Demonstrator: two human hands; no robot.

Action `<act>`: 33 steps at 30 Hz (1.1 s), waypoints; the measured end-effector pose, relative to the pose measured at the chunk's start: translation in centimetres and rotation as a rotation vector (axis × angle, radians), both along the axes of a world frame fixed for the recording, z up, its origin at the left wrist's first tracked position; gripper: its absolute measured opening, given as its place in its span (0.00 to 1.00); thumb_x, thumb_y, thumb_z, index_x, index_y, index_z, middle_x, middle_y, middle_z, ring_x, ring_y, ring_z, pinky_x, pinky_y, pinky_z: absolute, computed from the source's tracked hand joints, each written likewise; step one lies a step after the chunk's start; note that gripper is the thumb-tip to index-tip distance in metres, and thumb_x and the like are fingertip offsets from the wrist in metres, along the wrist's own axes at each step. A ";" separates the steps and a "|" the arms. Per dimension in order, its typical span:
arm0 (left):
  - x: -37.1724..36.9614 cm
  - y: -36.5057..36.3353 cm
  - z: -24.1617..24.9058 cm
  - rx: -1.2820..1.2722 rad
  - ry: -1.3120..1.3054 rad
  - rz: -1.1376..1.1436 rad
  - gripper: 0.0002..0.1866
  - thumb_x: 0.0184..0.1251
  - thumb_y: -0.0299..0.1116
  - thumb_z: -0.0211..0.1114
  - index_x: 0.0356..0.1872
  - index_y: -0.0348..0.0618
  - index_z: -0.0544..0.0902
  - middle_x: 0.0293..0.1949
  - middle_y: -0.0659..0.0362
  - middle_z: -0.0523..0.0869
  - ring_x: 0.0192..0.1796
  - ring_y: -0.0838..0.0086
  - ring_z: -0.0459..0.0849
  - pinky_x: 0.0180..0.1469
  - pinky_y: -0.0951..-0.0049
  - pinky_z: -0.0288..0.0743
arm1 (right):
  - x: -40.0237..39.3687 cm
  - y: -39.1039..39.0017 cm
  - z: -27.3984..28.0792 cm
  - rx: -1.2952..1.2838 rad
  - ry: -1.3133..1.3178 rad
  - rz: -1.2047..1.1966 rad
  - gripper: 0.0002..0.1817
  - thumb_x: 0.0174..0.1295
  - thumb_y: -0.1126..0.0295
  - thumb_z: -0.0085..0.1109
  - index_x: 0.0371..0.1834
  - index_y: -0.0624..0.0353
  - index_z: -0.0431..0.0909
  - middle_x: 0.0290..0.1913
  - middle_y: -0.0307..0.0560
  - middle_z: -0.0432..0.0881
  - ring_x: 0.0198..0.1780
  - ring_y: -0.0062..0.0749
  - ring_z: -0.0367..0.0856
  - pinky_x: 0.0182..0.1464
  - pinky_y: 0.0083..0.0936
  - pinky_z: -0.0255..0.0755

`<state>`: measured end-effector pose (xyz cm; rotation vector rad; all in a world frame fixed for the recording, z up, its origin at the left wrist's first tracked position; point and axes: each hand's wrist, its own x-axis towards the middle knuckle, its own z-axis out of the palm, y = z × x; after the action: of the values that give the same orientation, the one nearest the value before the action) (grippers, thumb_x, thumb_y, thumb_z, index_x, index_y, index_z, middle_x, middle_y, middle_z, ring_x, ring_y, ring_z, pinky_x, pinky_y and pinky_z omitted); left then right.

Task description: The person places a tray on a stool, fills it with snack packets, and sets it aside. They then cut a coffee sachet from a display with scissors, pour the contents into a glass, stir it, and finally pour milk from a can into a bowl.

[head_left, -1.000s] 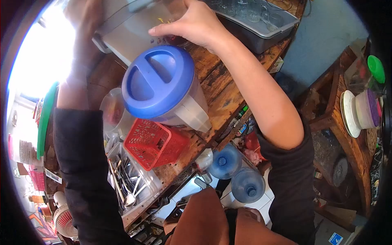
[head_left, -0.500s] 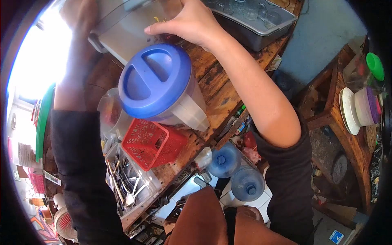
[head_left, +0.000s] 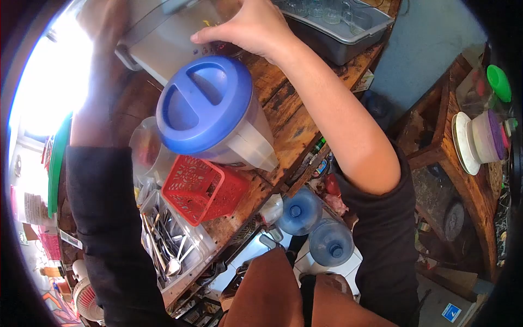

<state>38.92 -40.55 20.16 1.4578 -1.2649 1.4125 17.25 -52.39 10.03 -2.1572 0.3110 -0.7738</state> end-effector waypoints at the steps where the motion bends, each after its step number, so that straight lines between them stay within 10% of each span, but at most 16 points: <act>1: 0.1 0.0 0.0 0.000 -0.001 0.000 0.24 0.56 0.50 0.43 0.06 0.51 0.54 0.05 0.64 0.54 0.09 0.78 0.50 0.13 0.71 0.52 | 0.1 0.1 -0.1 -0.007 -0.005 -0.020 0.42 0.36 0.48 0.71 0.52 0.67 0.70 0.53 0.60 0.72 0.57 0.49 0.69 0.59 0.44 0.60; 13: 0.2 0.3 -0.2 -0.020 0.024 0.068 0.28 0.56 0.52 0.40 0.04 0.44 0.57 0.04 0.60 0.57 0.08 0.70 0.55 0.15 0.67 0.57 | -0.2 0.0 0.0 -0.008 -0.019 -0.056 0.47 0.35 0.48 0.71 0.56 0.68 0.68 0.57 0.61 0.68 0.61 0.50 0.64 0.62 0.44 0.56; 16: -1.0 1.0 -0.9 0.079 0.088 0.177 0.31 0.57 0.56 0.39 0.13 0.36 0.70 0.16 0.51 0.72 0.20 0.65 0.72 0.23 0.65 0.69 | 0.2 0.1 -0.7 0.000 -0.035 -0.076 0.47 0.34 0.47 0.71 0.56 0.68 0.68 0.57 0.61 0.68 0.61 0.49 0.64 0.62 0.43 0.57; 18: -3.2 0.5 -1.8 -0.078 0.120 0.024 0.41 0.57 0.65 0.40 0.41 0.26 0.73 0.41 0.39 0.74 0.43 0.55 0.76 0.38 0.54 0.75 | 0.2 0.2 -0.9 -0.002 -0.077 -0.116 0.47 0.34 0.47 0.71 0.55 0.68 0.68 0.57 0.61 0.68 0.60 0.49 0.65 0.62 0.42 0.57; 21: -3.8 0.7 -1.1 0.032 0.254 0.040 0.52 0.52 0.71 0.45 0.58 0.24 0.58 0.53 0.34 0.63 0.58 0.47 0.65 0.49 0.42 0.71 | -0.3 -0.2 -1.1 0.024 -0.053 -0.094 0.47 0.33 0.47 0.72 0.55 0.68 0.68 0.56 0.61 0.68 0.59 0.49 0.66 0.61 0.41 0.58; 25: -15.2 2.5 0.5 0.338 0.669 0.651 0.50 0.49 0.63 0.58 0.54 0.16 0.63 0.45 0.32 0.74 0.48 0.50 0.76 0.47 0.57 0.75 | -1.1 -0.6 -1.8 -0.019 -0.086 -0.093 0.46 0.33 0.47 0.72 0.53 0.69 0.69 0.55 0.60 0.69 0.58 0.49 0.67 0.60 0.39 0.60; 27: -14.2 3.5 2.5 0.540 0.661 0.538 0.41 0.47 0.60 0.64 0.44 0.23 0.77 0.40 0.40 0.81 0.38 0.56 0.81 0.40 0.58 0.75 | -1.7 -0.8 -2.3 -0.037 -0.107 -0.080 0.45 0.33 0.48 0.73 0.52 0.69 0.70 0.55 0.60 0.69 0.58 0.49 0.68 0.59 0.38 0.61; 33: -15.5 2.8 5.3 0.746 1.003 0.339 0.34 0.52 0.57 0.63 0.59 0.53 0.73 0.61 0.53 0.70 0.64 0.59 0.65 0.63 0.55 0.60 | -2.3 -1.3 -5.0 -0.137 -0.176 -0.224 0.40 0.35 0.51 0.74 0.48 0.67 0.72 0.53 0.60 0.70 0.55 0.47 0.70 0.57 0.35 0.64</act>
<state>23.46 -37.70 25.47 2.5043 -0.8842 0.1650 14.98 -53.69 5.00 -2.1865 0.4229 -1.1335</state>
